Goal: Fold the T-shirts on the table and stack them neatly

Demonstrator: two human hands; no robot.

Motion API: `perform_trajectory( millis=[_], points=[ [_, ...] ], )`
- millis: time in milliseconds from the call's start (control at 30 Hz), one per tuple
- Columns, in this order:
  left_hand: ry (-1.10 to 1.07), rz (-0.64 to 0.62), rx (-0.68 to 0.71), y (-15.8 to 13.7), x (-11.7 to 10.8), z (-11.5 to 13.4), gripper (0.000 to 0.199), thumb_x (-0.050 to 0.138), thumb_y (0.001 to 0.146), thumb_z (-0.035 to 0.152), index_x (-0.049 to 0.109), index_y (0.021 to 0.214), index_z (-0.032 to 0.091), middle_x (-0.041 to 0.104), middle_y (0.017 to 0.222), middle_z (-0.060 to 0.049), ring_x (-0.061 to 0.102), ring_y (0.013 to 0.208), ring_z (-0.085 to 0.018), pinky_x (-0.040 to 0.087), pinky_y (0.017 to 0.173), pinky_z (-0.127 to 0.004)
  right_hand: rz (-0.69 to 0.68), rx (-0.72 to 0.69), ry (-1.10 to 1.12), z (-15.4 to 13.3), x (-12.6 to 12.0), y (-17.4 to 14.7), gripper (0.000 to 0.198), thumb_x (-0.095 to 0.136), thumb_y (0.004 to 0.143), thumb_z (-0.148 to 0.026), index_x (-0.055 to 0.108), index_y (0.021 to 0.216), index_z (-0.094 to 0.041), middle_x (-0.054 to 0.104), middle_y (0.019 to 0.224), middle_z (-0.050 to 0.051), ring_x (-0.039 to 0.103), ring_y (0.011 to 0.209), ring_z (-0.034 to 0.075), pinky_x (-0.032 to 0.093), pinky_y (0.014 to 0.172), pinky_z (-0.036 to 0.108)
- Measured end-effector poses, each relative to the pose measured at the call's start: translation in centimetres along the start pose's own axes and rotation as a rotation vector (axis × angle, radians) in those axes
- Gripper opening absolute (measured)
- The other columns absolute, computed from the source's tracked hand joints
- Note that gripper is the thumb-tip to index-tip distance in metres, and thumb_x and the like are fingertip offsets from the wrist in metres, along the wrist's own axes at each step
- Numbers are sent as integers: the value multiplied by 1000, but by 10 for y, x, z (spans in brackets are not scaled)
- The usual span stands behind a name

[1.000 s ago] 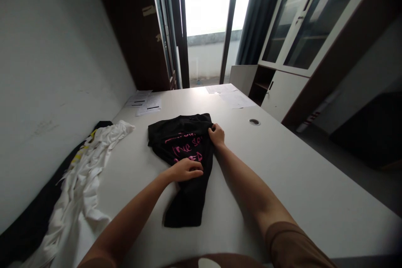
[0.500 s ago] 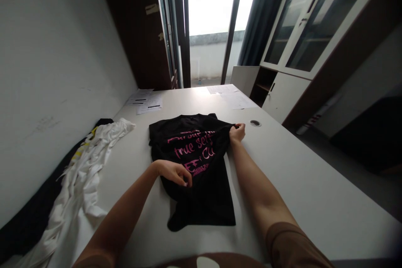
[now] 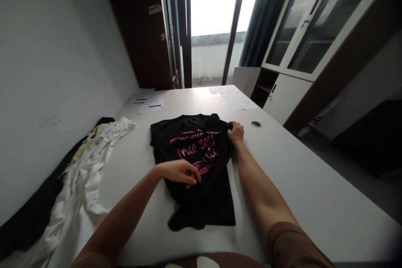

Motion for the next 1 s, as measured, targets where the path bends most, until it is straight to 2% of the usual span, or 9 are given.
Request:
perform_trajectory(
  millis=[100,167,300,433,533,633,800,900,1000],
  points=[
    [120,334,14,7,-3,13,23,58,99,34,72,110,18,71,93,-3,65,82,-15,48,74,-23,-157,-68,-69,-15,7,-3,33,59,85,-29,66,116,-24,63,119,10,50,114,29,38,101,42],
    [243,417,72,13,5,25,20,58,99,32,71,107,19,71,98,-4,65,90,-16,49,82,-25,-200,-46,-115,-18,9,-4,33,61,85,-36,66,115,-23,63,119,11,51,113,30,40,98,41],
    [508,318,180,30,46,38,32,67,93,43,67,119,24,68,113,-6,64,105,-22,47,98,-33,-186,-7,-173,-16,7,-2,27,61,86,-36,66,107,-21,66,110,12,57,104,28,42,91,38],
    [804,291,42,47,81,28,61,76,80,59,62,124,19,64,114,-12,65,101,-30,51,88,-40,-117,116,-55,-3,6,1,17,58,87,-33,63,98,-21,67,89,7,59,85,23,43,82,33],
    [857,288,-53,55,90,18,27,65,93,38,61,110,17,67,102,-10,67,85,-25,51,73,-35,36,283,159,16,1,8,15,57,86,-35,58,89,-21,64,82,5,57,79,22,44,79,32],
    [719,237,6,56,91,16,9,53,96,19,59,102,19,68,91,-5,66,76,-20,48,67,-29,261,523,413,40,-6,13,16,56,85,-38,52,85,-22,62,84,4,58,80,21,46,79,32],
    [204,314,120,55,75,10,7,57,95,18,60,100,21,65,84,2,61,72,-11,46,66,-20,505,688,544,62,-19,13,15,55,82,-31,49,93,-23,61,90,2,60,83,20,49,83,33],
    [200,555,75,52,42,-12,8,56,94,18,64,96,20,66,85,0,60,74,-12,47,69,-22,585,511,422,52,-35,12,16,52,82,-28,52,97,-22,62,97,7,61,92,23,47,91,37],
    [402,835,-57,34,-8,-51,10,57,94,23,67,92,21,67,91,-3,62,87,-18,49,83,-30,507,295,336,25,-46,10,13,50,84,-28,57,92,-20,65,98,10,61,95,24,45,94,38]
  ],
)
Point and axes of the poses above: each hand's wrist, its own y-axis towards the middle knuckle, its own x-axis out of the palm, z = x × y, the point moved 4 cm from there along y, towards the middle knuckle
